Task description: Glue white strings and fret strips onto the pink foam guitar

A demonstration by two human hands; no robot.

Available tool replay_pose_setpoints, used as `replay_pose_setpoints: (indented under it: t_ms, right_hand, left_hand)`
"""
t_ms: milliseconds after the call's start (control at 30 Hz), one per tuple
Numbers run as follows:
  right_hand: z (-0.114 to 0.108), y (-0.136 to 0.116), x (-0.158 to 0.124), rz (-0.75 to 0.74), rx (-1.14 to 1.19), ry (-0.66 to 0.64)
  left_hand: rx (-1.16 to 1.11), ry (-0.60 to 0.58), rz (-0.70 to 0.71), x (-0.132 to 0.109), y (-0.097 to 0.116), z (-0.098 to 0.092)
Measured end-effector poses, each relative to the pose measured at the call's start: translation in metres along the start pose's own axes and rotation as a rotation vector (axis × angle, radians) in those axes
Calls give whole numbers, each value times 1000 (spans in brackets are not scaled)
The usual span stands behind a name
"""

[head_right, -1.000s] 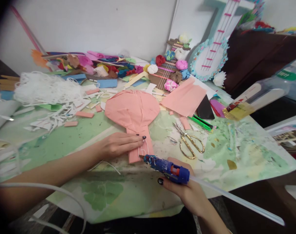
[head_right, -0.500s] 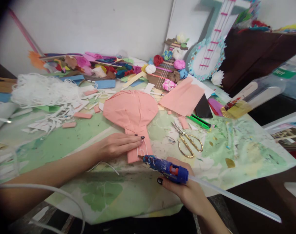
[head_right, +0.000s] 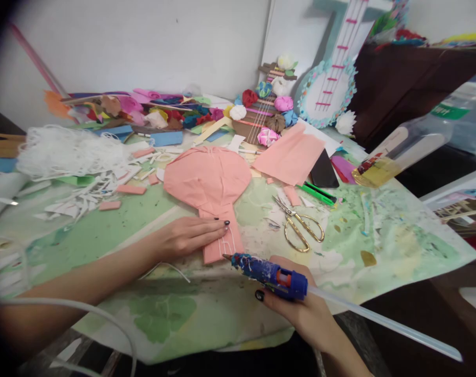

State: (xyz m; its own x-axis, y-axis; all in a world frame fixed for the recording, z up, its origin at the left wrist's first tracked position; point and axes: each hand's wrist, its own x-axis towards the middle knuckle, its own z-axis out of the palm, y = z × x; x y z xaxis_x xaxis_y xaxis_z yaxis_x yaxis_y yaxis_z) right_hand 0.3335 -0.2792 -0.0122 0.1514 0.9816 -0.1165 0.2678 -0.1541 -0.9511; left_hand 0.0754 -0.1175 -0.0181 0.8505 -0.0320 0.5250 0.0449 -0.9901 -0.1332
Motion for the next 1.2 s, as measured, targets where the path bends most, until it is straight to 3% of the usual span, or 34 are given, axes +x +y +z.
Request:
replay_pose_setpoints:
  t_ms: [100,267,433,667,800,967,1200]
  right_hand:
    - [-2,9,-3,20,-2,40]
    - [1,21,-15,109,30,258]
    - [2,21,-21,136,103,295]
    - [5,12,-27,171,312,350]
    - [13,10,-33,192,401,394]
    - [20,16,-44,133,463,464]
    - [18,25,-59,104,477,527]
  left_hand:
    - [15,-53,8,2,1,-4]
    - [9,-79,-8,3,1,-2]
    - [-29,-75,-8,-1,0,3]
    - [-23,24,-17,-8,-3,17]
    - [3,49,-14,-3,-2,11]
    - [30,-28,-43,2,2,0]
    - [92,72,-39,0,3,5]
